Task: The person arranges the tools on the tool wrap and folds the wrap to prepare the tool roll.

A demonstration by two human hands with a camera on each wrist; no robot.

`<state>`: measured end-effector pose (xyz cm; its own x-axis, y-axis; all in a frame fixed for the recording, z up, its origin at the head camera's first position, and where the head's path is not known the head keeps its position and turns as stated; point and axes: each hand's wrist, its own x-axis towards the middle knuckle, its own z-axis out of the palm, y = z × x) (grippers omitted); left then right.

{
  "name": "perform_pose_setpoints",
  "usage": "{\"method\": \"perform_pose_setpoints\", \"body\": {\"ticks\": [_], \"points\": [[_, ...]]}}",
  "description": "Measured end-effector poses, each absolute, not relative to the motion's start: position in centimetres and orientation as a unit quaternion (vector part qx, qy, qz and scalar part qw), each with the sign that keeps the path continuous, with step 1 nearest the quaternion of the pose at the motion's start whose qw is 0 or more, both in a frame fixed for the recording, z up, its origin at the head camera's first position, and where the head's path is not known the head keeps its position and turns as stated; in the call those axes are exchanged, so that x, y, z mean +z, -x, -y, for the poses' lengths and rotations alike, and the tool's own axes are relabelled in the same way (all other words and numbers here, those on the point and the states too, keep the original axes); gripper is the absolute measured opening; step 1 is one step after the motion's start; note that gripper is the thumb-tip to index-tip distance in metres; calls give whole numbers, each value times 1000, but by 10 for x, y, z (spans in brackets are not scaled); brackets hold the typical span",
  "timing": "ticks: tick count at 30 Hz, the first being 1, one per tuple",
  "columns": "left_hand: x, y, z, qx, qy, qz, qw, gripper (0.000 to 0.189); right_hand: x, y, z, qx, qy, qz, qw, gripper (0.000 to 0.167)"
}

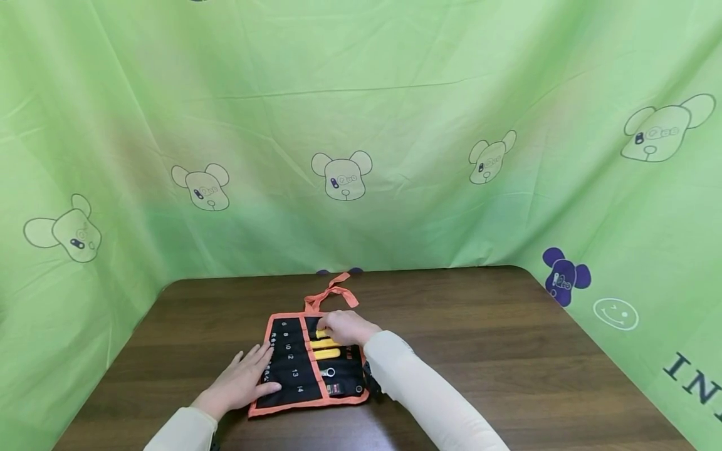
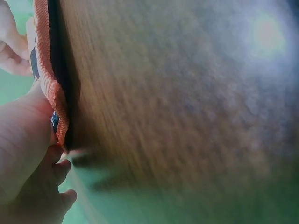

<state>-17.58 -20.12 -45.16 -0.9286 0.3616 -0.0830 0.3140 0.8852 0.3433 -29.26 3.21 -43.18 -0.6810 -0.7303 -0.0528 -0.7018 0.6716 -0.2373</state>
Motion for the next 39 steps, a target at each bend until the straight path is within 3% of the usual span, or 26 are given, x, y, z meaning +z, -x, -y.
{"method": "perform_pose_setpoints", "body": {"ticks": [17, 28, 39], "points": [[-453, 178, 203, 161, -175, -969, 68, 76, -432, 290, -24, -162, 381, -910, 21, 16], [-453, 176, 201, 159, -181, -969, 57, 75, -436, 296, -41, -250, 347, -899, 97, 16], [-454, 176, 200, 158, -182, -969, 54, 74, -439, 300, -62, -291, 335, -891, 98, 7]]}}
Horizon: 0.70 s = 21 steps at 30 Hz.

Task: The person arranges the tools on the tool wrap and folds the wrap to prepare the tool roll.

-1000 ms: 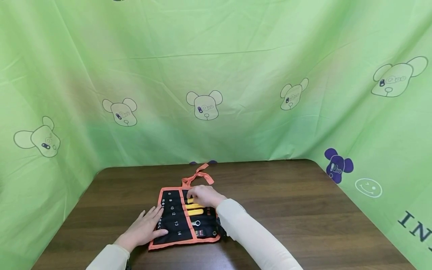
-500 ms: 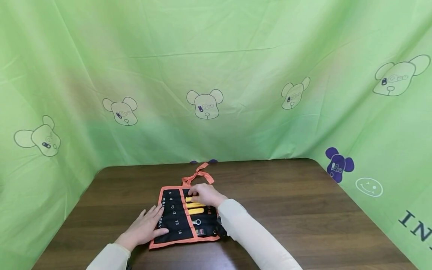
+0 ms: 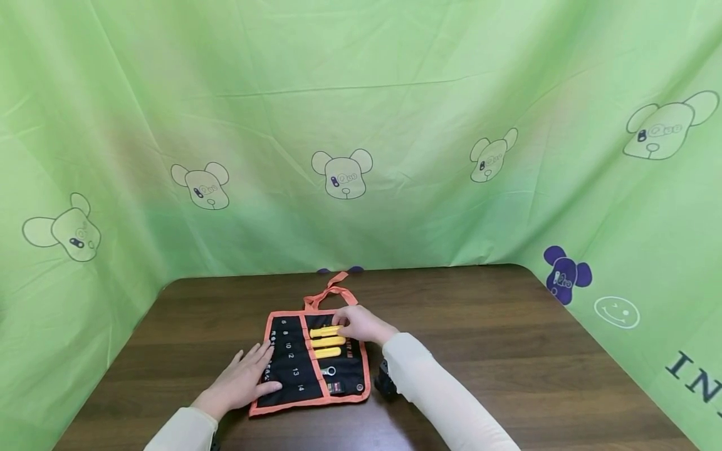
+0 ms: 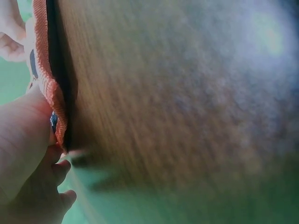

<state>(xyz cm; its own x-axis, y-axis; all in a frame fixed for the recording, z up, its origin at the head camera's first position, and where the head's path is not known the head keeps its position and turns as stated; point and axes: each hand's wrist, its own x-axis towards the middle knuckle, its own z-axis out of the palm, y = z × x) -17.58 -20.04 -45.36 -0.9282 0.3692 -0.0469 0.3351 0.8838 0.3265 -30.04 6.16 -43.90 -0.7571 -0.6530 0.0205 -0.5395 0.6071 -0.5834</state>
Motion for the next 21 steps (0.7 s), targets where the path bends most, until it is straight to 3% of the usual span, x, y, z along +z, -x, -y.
{"method": "perform_pose_setpoints", "body": {"ticks": [21], "points": [[-455, 176, 200, 156, -173, -970, 63, 74, -440, 298, -55, -255, 292, -919, 72, 8]]}}
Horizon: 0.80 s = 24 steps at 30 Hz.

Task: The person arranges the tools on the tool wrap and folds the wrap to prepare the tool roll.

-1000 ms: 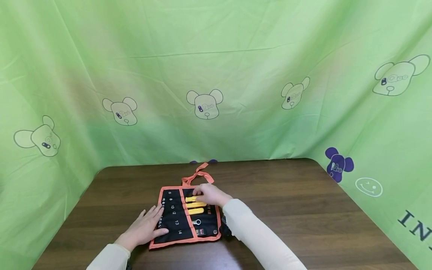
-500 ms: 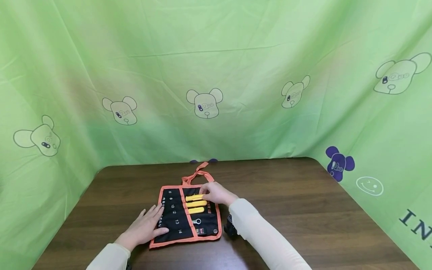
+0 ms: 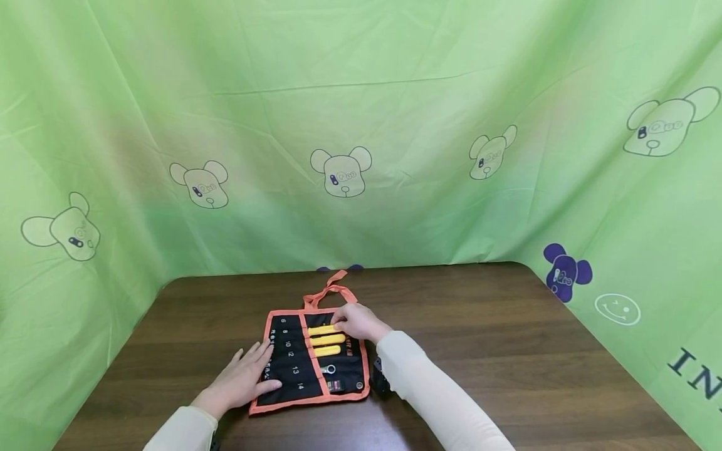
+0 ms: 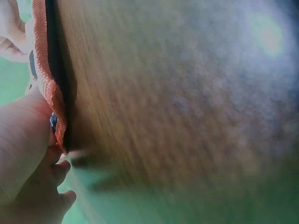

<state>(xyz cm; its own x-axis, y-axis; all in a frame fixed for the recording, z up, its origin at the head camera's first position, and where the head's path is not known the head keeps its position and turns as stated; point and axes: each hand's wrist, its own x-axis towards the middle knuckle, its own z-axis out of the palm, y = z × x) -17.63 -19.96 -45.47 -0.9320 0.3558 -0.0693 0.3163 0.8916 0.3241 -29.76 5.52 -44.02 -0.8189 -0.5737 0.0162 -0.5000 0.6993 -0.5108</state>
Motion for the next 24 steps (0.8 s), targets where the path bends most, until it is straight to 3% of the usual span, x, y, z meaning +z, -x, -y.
{"method": "perform_pose_setpoints", "body": {"ticks": [14, 24], "points": [[-456, 177, 201, 154, -174, -970, 64, 76, -440, 294, -54, -274, 281, -915, 88, 17], [-452, 176, 200, 163, -179, -969, 54, 77, -423, 272, -59, -257, 340, -904, 24, 27]]}}
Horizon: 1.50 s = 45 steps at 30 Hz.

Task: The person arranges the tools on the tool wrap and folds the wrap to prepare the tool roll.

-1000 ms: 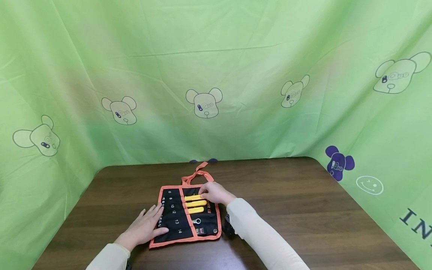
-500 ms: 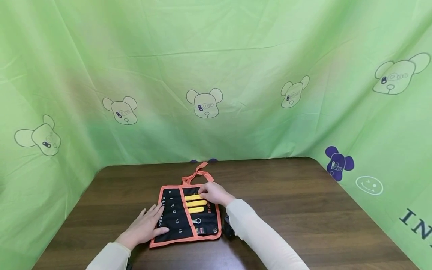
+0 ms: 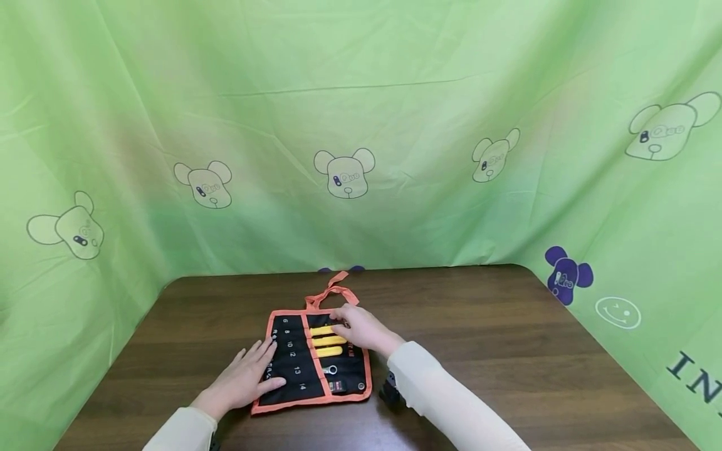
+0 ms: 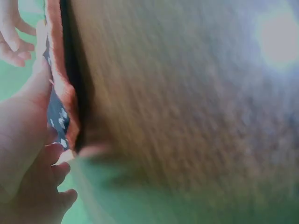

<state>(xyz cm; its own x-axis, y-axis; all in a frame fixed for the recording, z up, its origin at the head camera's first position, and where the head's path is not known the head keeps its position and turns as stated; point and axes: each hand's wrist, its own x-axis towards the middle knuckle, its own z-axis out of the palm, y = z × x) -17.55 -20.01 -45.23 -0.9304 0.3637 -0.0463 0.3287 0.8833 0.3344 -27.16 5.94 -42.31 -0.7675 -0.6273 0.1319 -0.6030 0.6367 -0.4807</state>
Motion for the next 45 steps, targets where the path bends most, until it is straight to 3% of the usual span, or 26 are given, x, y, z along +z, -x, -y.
{"method": "perform_pose_setpoints", "body": {"ticks": [12, 21, 29, 33, 45], "points": [[-447, 161, 186, 161, -245, -955, 44, 79, -421, 231, -68, -171, 415, -893, -29, 43], [-452, 157, 186, 150, -253, -952, 80, 87, -436, 215, -77, -96, 477, -873, 31, 68], [-452, 155, 186, 151, -266, -948, 91, 85, -442, 211, -81, -55, 467, -880, 73, 82], [-451, 154, 185, 153, -269, -947, 90, 84, -439, 209, -79, -36, 465, -881, 78, 80], [-448, 155, 187, 135, -295, -941, 94, 73, -437, 208, -81, -39, 481, -870, 96, 51]]}}
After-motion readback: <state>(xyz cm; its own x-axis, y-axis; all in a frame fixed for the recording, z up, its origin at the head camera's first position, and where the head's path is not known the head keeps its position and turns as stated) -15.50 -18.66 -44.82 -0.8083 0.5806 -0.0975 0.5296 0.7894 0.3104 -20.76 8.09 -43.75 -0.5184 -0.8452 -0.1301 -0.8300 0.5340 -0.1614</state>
